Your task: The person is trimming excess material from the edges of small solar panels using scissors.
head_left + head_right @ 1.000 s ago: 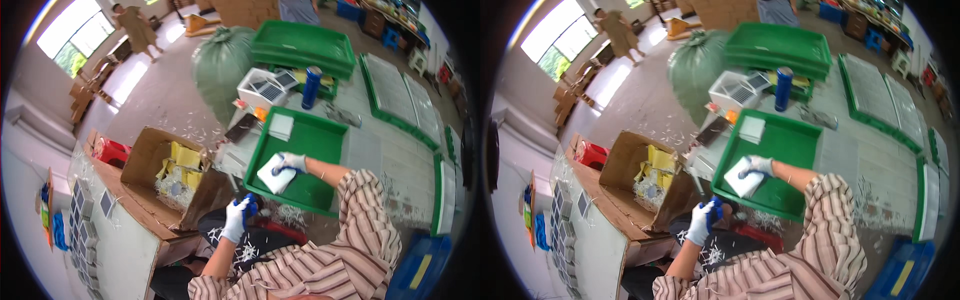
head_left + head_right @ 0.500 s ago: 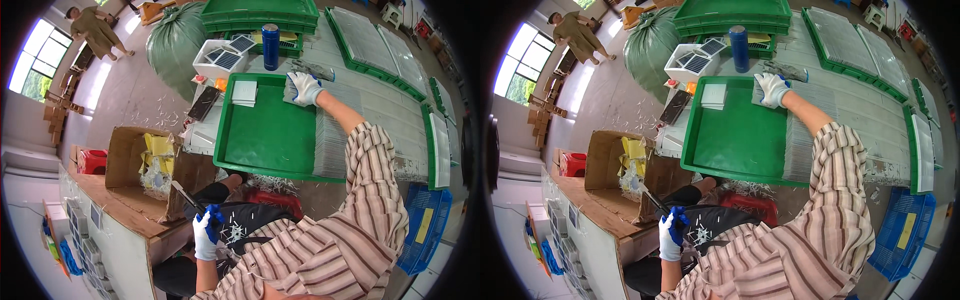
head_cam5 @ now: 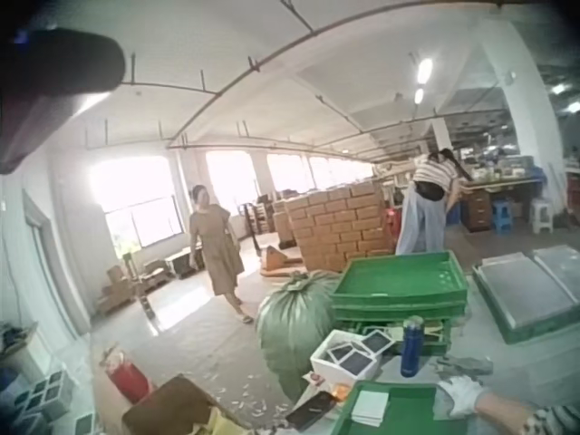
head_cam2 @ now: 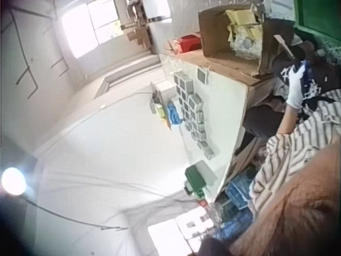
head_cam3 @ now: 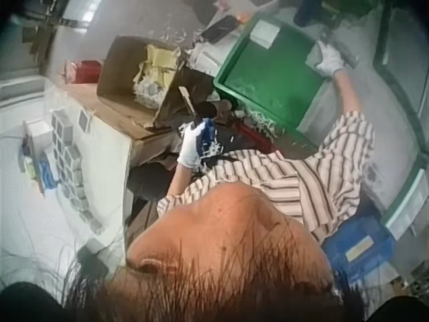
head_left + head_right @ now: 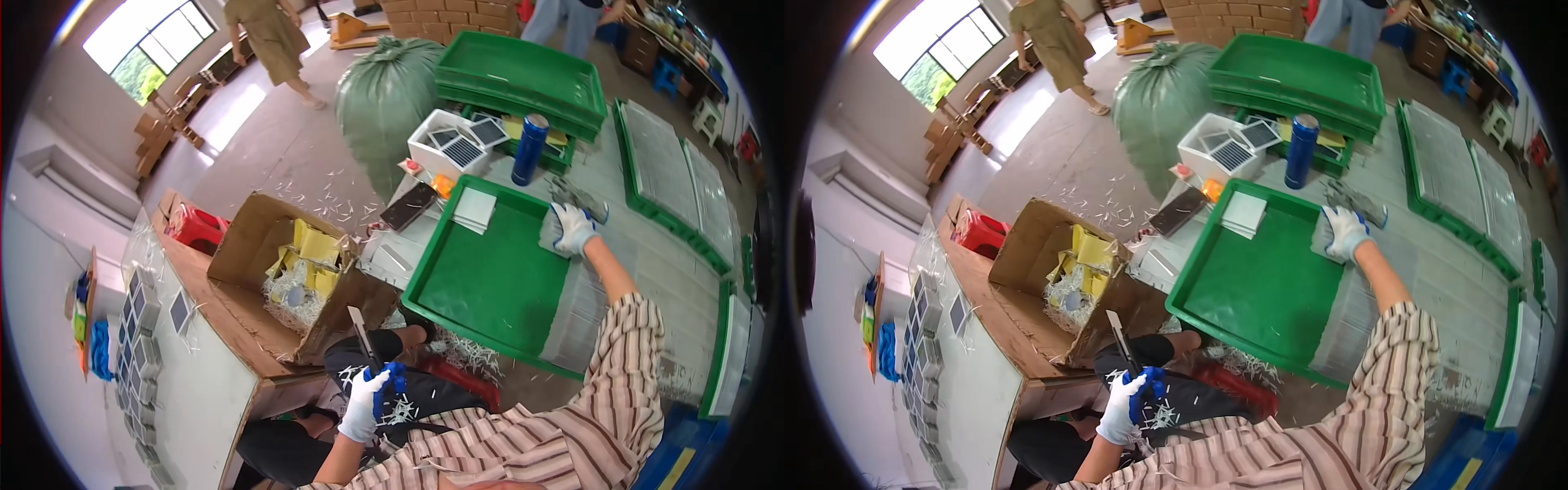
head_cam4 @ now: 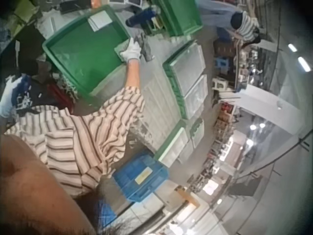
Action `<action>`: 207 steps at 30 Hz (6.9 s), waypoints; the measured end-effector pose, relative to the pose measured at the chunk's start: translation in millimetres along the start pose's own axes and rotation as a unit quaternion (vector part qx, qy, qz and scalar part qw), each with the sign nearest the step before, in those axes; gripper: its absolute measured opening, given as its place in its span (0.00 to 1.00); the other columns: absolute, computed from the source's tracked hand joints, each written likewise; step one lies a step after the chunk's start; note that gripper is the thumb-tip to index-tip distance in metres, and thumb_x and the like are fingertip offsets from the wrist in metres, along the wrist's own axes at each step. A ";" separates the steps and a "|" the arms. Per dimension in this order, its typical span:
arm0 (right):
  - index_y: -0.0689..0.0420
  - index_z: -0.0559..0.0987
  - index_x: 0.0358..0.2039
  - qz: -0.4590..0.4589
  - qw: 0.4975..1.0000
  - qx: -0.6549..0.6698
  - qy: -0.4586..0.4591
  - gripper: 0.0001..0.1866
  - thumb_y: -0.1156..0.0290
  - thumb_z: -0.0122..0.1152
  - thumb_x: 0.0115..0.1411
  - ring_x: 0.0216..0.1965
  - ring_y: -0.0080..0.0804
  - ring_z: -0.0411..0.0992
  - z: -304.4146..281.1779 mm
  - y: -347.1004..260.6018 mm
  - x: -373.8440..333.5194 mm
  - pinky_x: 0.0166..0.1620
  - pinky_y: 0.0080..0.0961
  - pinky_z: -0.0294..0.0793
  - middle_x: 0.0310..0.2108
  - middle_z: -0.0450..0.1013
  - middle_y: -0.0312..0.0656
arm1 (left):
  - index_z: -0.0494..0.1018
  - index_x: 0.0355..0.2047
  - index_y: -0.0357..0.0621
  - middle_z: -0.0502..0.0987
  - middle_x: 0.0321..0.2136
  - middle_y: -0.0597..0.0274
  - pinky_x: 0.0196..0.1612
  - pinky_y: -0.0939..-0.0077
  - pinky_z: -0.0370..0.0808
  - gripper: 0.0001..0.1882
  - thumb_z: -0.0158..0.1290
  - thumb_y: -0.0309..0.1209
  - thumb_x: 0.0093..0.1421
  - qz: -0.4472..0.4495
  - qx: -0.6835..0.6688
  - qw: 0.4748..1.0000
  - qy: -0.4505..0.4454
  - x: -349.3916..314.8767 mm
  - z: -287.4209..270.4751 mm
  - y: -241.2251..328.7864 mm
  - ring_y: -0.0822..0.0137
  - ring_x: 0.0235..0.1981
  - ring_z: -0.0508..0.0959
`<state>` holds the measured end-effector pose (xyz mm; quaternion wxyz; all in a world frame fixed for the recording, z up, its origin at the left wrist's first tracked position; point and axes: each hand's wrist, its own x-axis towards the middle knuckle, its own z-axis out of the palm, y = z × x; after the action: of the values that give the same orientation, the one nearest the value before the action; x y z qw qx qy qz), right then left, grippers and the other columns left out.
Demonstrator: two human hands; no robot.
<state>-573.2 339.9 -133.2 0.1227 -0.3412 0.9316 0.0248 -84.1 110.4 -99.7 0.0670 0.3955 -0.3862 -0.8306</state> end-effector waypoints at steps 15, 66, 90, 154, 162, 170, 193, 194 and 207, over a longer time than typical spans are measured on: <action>0.62 0.45 0.65 0.110 0.992 -0.037 0.055 0.57 0.38 0.58 0.47 0.68 0.47 0.42 13.0 -4.9 -5.5 0.67 0.41 0.40 0.66 0.43 0.55 | 0.73 0.40 0.32 0.75 0.26 0.62 0.31 0.77 0.73 0.15 0.54 0.32 0.57 0.023 0.042 0.999 0.021 14.3 -7.8 -9.2 0.71 0.24 0.74; 0.49 0.75 0.51 -0.131 0.850 -0.509 -0.027 0.19 0.64 0.42 0.63 0.59 0.36 0.62 52.7 -54.0 6.5 0.65 0.53 0.42 0.54 0.69 0.38 | 0.73 0.41 0.33 0.75 0.26 0.64 0.30 0.81 0.72 0.16 0.53 0.33 0.58 0.047 0.008 0.995 0.087 -41.2 -19.8 -12.9 0.74 0.25 0.74; 0.57 0.74 0.48 -0.338 0.664 0.649 -0.154 0.16 0.63 0.49 0.64 0.43 0.33 0.74 58.0 -322.2 -152.7 0.47 0.27 0.72 0.42 0.76 0.44 | 0.73 0.40 0.32 0.77 0.30 0.61 0.33 0.80 0.74 0.14 0.53 0.29 0.57 0.112 0.104 0.986 0.062 -56.3 11.5 -8.7 0.73 0.27 0.76; 0.59 0.71 0.45 -0.332 0.619 0.500 -0.507 0.17 0.65 0.55 0.57 0.26 0.25 0.71 -117.9 -859.6 -81.7 0.24 0.19 0.71 0.33 0.72 0.36 | 0.59 0.60 0.41 0.71 0.47 0.58 0.30 0.71 0.77 0.28 0.48 0.26 0.59 0.401 -0.131 0.802 0.423 -177.0 -404.2 221.4 0.61 0.29 0.79; 0.59 0.70 0.24 -0.391 0.672 0.461 -0.427 0.06 0.70 0.52 0.54 0.20 0.30 0.72 -109.0 -935.0 -80.8 0.18 0.21 0.67 0.21 0.68 0.39 | 0.55 0.62 0.41 0.68 0.53 0.55 0.35 0.68 0.75 0.33 0.51 0.32 0.56 0.383 -0.116 0.834 0.380 -183.7 -397.5 223.9 0.57 0.37 0.78; 0.63 0.68 0.28 -0.427 0.681 0.438 -0.403 0.07 0.72 0.50 0.52 0.18 0.34 0.72 -107.3 -959.6 -86.9 0.18 0.33 0.77 0.22 0.67 0.44 | 0.62 0.56 0.44 0.71 0.43 0.61 0.35 0.71 0.73 0.30 0.57 0.39 0.57 0.370 -0.139 0.845 0.361 -170.5 -398.1 250.2 0.64 0.36 0.75; 0.61 0.70 0.27 -0.308 0.574 0.510 -0.562 0.05 0.73 0.52 0.55 0.17 0.25 0.66 -98.0 -843.8 -151.7 0.17 0.21 0.67 0.21 0.66 0.38 | 0.71 0.42 0.41 0.73 0.32 0.63 0.32 0.75 0.73 0.14 0.51 0.38 0.60 0.358 -0.145 0.833 0.397 -216.0 -345.3 202.3 0.71 0.31 0.73; 0.61 0.69 0.28 -0.304 0.564 0.500 -0.583 0.04 0.73 0.51 0.55 0.17 0.25 0.65 -97.7 -836.6 -168.0 0.17 0.21 0.66 0.20 0.65 0.38 | 0.71 0.42 0.41 0.73 0.33 0.63 0.32 0.76 0.73 0.15 0.51 0.39 0.60 0.344 -0.124 0.837 0.406 -232.0 -341.8 190.3 0.71 0.31 0.73; 0.60 0.67 0.46 -0.230 0.444 0.416 -0.760 0.17 0.68 0.55 0.58 0.21 0.36 0.74 -71.5 -800.7 -256.8 0.24 0.36 0.79 0.36 0.74 0.48 | 0.70 0.45 0.37 0.78 0.37 0.59 0.41 0.77 0.73 0.20 0.61 0.31 0.53 0.297 0.163 0.807 0.484 -304.2 -390.2 152.6 0.71 0.36 0.77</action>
<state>114.8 -121.0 29.2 0.9098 -0.2957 0.2524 -0.1456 369.2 -98.2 38.7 0.4230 0.6176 -0.5317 -0.3961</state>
